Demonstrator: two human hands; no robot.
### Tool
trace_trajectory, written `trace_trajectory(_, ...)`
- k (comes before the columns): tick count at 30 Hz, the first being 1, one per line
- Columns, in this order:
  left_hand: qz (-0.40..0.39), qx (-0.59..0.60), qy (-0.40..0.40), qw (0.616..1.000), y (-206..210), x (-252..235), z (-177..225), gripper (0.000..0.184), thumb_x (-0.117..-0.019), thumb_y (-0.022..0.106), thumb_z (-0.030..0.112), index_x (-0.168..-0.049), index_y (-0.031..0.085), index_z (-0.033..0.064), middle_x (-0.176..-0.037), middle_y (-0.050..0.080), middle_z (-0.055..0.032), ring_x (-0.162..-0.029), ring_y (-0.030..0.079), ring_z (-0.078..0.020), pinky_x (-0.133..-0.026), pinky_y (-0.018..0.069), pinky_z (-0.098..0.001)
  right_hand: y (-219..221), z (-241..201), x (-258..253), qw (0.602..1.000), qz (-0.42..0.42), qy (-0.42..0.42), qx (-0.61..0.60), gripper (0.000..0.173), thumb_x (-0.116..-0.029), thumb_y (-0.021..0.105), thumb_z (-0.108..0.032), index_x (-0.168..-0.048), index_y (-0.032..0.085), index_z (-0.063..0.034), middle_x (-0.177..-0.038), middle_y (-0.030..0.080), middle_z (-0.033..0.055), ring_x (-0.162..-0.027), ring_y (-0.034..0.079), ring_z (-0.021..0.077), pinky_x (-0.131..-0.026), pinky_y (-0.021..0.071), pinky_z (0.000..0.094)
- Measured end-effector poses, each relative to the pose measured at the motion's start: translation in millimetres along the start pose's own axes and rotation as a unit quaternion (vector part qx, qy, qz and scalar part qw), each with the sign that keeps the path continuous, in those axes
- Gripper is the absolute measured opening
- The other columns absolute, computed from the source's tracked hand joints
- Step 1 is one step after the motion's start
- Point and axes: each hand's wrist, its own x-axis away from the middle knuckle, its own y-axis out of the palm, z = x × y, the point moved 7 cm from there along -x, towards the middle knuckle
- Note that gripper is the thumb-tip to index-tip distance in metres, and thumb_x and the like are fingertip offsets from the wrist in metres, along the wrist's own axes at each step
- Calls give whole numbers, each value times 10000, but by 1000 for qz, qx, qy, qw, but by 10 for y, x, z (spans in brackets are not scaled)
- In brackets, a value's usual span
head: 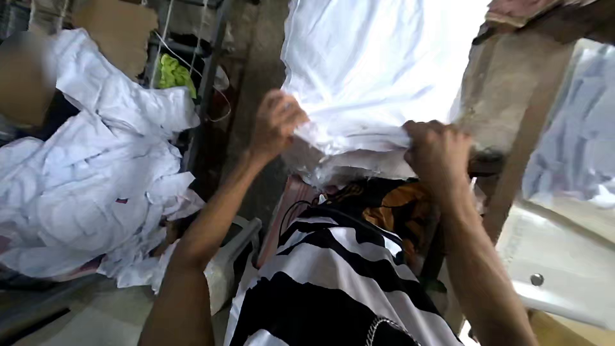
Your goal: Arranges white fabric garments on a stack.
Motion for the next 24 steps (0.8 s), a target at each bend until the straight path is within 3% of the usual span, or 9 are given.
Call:
trace_trajectory(2,-13,4,-37,999,337,417,-5,265,-928,624,-4,-1109,774,116,-1148,749,-81,-1192,645,-293,-1121,417,-477,409,5,35,1000,-1,-17,-8,350,-810,735,61,-1152,689,3,-1077,695,251,-996,673,494,-770,530,670)
trace_trajectory(6,-3,44,-118,992,344,479,-60,266,-892,675,10,-1091,783,150,-1210,722,-63,-1247,595,-298,-1079,451,-459,393,-162,155,997,-80,5,14,509,-787,772,25,-1270,613,47,-1210,659,292,-1150,618,515,-933,473,687)
trace_trajectory(9,-33,78,-108,991,187,236,-93,250,-889,676,6,-1071,780,141,-1275,674,-108,-1273,572,-324,-1058,480,-485,227,-472,168,986,-157,-34,-43,829,-836,840,-245,-1498,437,47,-1455,461,384,-1331,454,592,-1026,403,739)
trace_trajectory(12,-23,45,-44,998,-19,-126,-10,241,-902,659,10,-1052,784,151,-1263,683,-123,-1244,590,-336,-1043,470,-499,2,-972,-48,979,-72,-149,-115,979,-851,762,-556,-1574,353,-39,-1538,435,285,-1377,474,481,-1086,424,638)
trace_trajectory(15,13,-7,-12,1000,-158,-407,85,222,-938,631,19,-1020,785,156,-1275,682,-97,-1258,576,-319,-1082,431,-484,-22,-1331,-470,973,-5,-171,-155,889,-814,780,-563,-1495,460,-90,-1345,601,196,-1172,612,408,-887,522,586)
trace_trajectory(17,46,-20,-62,997,-239,-440,66,209,-910,660,45,-1059,772,140,-1302,665,-107,-1283,554,-330,-1097,418,-486,-30,-1390,-680,979,-11,-130,-158,598,-864,741,-346,-1379,569,-96,-1093,701,191,-962,692,429,-707,531,623)
trace_trajectory(18,67,-8,-123,990,-278,-373,38,232,-899,691,63,-1122,738,104,-1320,651,-129,-1293,551,-333,-1100,425,-482,-25,-1372,-751,980,-16,-108,-164,429,-897,688,-257,-1290,640,-90,-1009,721,199,-909,703,444,-686,518,651)
trace_trajectory(21,107,110,-385,910,-219,178,-31,460,-977,669,176,-1332,507,-66,-1261,608,-208,-1167,605,-265,-1005,514,-395,46,-1254,-878,974,-29,-74,-211,242,-947,630,-224,-1130,718,-92,-921,729,170,-867,709,402,-711,523,647)
trace_trajectory(24,68,332,-591,732,321,872,205,516,-1023,622,305,-1373,456,-36,-1109,651,-158,-931,684,-201,-846,592,-398,100,-1152,-891,962,-24,-53,-266,251,-944,658,-243,-1137,730,-99,-939,737,140,-862,714,338,-736,544,599)
